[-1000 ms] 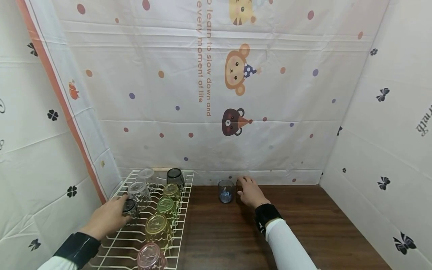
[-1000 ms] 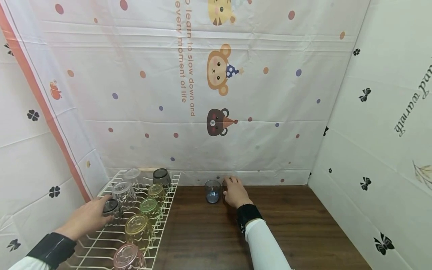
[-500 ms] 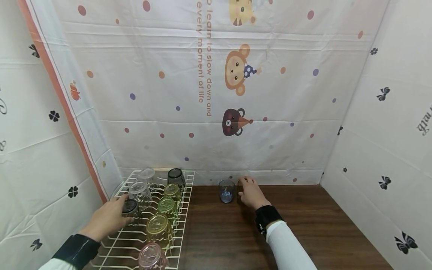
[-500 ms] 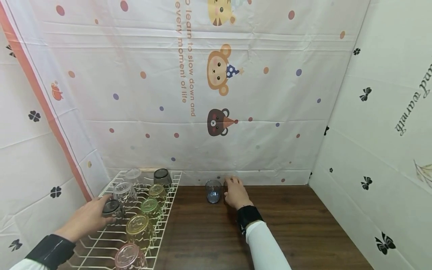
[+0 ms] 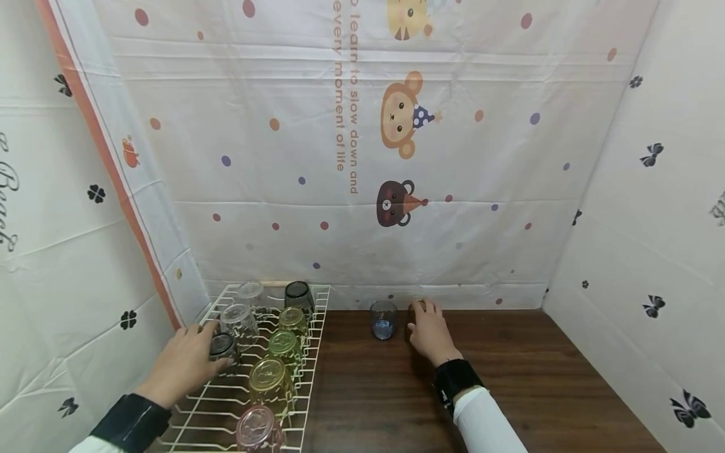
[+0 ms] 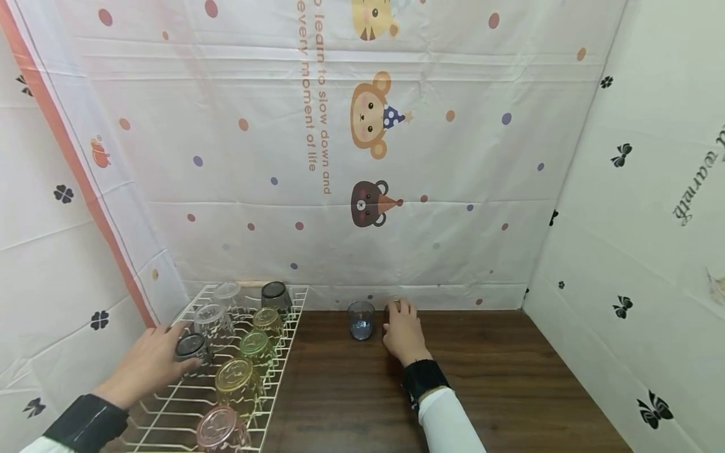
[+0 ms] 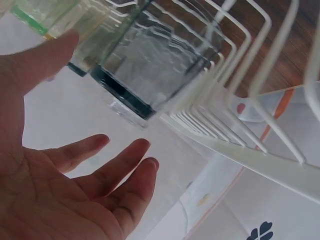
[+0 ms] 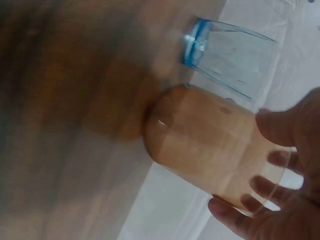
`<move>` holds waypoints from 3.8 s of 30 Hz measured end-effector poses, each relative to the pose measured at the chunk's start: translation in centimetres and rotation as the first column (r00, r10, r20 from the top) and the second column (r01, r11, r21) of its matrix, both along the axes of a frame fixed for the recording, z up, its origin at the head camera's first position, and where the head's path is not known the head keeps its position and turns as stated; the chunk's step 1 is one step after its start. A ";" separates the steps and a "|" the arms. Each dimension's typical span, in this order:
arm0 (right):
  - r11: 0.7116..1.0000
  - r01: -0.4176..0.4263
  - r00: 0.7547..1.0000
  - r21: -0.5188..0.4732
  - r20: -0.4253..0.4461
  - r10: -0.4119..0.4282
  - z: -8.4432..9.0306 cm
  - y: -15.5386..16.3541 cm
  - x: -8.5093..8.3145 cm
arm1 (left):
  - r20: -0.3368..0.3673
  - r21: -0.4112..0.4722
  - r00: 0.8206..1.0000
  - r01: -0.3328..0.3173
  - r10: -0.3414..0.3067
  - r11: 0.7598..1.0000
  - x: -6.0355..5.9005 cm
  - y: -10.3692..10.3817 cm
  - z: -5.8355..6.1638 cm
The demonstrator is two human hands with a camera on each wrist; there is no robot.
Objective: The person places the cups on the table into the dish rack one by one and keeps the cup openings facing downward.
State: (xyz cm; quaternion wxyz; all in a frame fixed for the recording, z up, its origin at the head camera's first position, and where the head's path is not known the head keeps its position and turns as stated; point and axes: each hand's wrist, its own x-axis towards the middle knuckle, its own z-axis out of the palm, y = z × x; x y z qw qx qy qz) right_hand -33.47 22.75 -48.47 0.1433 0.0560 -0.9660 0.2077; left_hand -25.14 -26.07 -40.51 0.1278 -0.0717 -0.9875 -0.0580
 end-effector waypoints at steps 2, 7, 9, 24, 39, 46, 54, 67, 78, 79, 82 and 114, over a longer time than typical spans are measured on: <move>0.999 0.021 0.999 -0.027 -0.024 -0.022 -0.5 0.3 0.3 | -0.018 -0.010 1.000 0.010 -0.010 1.000 0.2 0.4 0.1; 0.985 0.045 0.994 -0.164 -0.088 -0.060 -1.4 0.7 0.9 | -0.061 -0.028 0.998 0.023 -0.025 0.999 0.7 1.1 0.3; 0.969 0.055 0.988 -0.241 -0.129 -0.088 -1.5 0.8 1.1 | -0.078 -0.033 0.997 0.028 -0.031 0.999 0.8 1.5 0.6; 0.615 0.043 0.976 -0.787 -0.098 -0.193 0.8 -0.2 3.1 | -0.067 0.016 0.995 0.071 -0.069 0.997 1.4 4.8 1.2; -0.041 -0.131 0.991 -0.991 -0.130 -0.026 2.5 -2.7 5.8 | -0.134 0.004 0.977 0.167 -0.165 0.986 3.3 8.4 1.9; -0.320 -0.122 0.983 -0.940 -0.159 0.090 3.3 -2.6 6.7 | -0.169 -0.003 0.963 0.212 -0.210 0.977 4.1 9.7 1.8; -0.414 -0.070 0.976 -0.907 -0.149 0.160 3.6 -2.2 7.1 | -0.174 0.024 0.956 0.245 -0.238 0.969 4.8 10.9 1.5; -0.469 -0.046 0.961 -0.882 -0.167 0.219 4.0 -2.3 7.4 | -0.220 0.068 0.915 0.362 -0.340 0.930 5.7 14.4 3.0; -0.477 -0.019 0.960 -0.879 -0.148 0.235 4.1 -2.4 7.4 | -0.416 0.099 0.798 0.517 -0.437 0.850 6.4 18.0 3.7; -0.480 -0.018 0.958 -0.877 -0.152 0.243 4.1 -2.4 7.4 | -0.434 0.096 0.783 0.531 -0.445 0.842 6.4 18.4 3.8; -0.478 -0.015 0.956 -0.878 -0.153 0.251 4.1 -2.6 7.4 | -0.462 0.096 0.755 0.564 -0.465 0.820 6.0 19.9 4.2; -0.466 -0.037 0.880 -0.884 -0.250 0.404 4.0 -6.2 8.4 | -0.417 0.322 0.753 0.646 -0.509 0.693 2.4 26.3 3.9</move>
